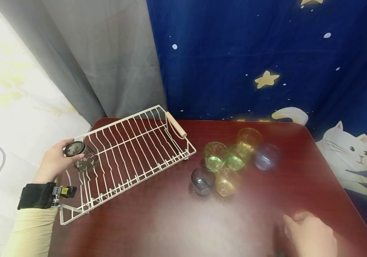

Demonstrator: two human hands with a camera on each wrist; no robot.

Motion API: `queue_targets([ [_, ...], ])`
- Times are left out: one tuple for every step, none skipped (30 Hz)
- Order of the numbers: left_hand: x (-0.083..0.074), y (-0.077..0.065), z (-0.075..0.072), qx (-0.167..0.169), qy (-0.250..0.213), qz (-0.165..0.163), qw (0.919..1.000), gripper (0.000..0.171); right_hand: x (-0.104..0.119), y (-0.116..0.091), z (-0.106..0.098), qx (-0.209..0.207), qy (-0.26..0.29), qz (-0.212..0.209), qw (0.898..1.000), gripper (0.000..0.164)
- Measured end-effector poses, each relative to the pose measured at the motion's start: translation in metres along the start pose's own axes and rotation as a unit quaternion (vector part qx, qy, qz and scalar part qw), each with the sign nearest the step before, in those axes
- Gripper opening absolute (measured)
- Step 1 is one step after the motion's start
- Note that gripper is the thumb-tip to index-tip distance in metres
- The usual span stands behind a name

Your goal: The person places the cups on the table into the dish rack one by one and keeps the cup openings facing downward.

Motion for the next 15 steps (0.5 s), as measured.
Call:
queue_targets([
  [0.0002,0.0003,0.0004,0.002,0.002,0.002,1.0000,0.077,-0.0005,0.0009,0.0008,0.002,-0.001,0.001,1.000,0.047],
  [0.0003,0.0007,0.0008,0.003,0.004,0.004,1.0000,0.077,-0.0010,0.0017,0.0018,0.004,-0.001,0.002,1.000,0.046],
  [0.0004,0.0010,0.0012,0.004,0.006,0.006,1.0000,0.077,-0.0015,0.0026,0.0027,0.006,-0.002,0.004,1.000,0.046],
  [0.0005,0.0013,0.0016,0.004,0.007,0.008,0.9999,0.076,-0.0020,0.0032,0.0034,0.006,-0.002,0.006,1.000,0.046],
  [0.0007,0.0016,0.0020,0.004,0.008,0.011,0.9999,0.076,-0.0023,0.0040,0.0040,0.007,-0.002,0.008,1.000,0.044],
  [0.0006,0.0017,0.0025,0.003,0.010,0.012,0.9999,0.075,-0.0025,0.0042,0.0043,0.007,-0.002,0.009,1.000,0.044],
  [0.0007,0.0019,0.0030,0.003,0.012,0.015,0.9998,0.074,-0.0026,0.0042,0.0044,0.006,-0.002,0.009,1.000,0.044],
  [0.0008,0.0020,0.0034,0.003,0.013,0.016,0.9998,0.074,-0.0025,0.0040,0.0043,0.005,-0.003,0.011,1.000,0.043],
  [0.0009,0.0019,0.0038,0.004,0.014,0.017,0.9998,0.074,-0.0023,0.0036,0.0038,0.004,-0.003,0.012,1.000,0.042],
  [0.0009,0.0016,0.0041,0.006,0.014,0.017,0.9997,0.073,-0.0021,0.0028,0.0032,0.004,-0.004,0.014,1.000,0.041],
  [0.0011,0.0013,0.0045,0.008,0.015,0.015,0.9997,0.073,-0.0016,0.0019,0.0027,0.006,-0.005,0.017,1.000,0.041],
  [0.0013,0.0011,0.0046,0.012,0.015,0.013,0.9997,0.074,-0.0012,0.0008,0.0018,0.006,-0.005,0.020,1.000,0.040],
  [0.0015,0.0008,0.0045,0.015,0.014,0.011,0.9997,0.074,-0.0006,-0.0003,0.0009,0.007,-0.005,0.024,1.000,0.039],
  [0.0017,0.0005,0.0044,0.017,0.015,0.008,0.9997,0.074,0.0000,-0.0011,0.0001,0.011,-0.006,0.029,0.999,0.038],
  [0.0019,0.0003,0.0042,0.019,0.015,0.005,0.9997,0.075,0.0007,-0.0020,-0.0009,0.011,-0.007,0.032,0.999,0.038],
])
Point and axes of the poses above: each hand's wrist, its own y-axis towards the middle knuckle, its own z-axis out of the palm, x = y × z, the point moved 5 cm from there along y, towards the middle knuckle, and after that the axes turned 14 degrees about -y, right-handed, at the moved point
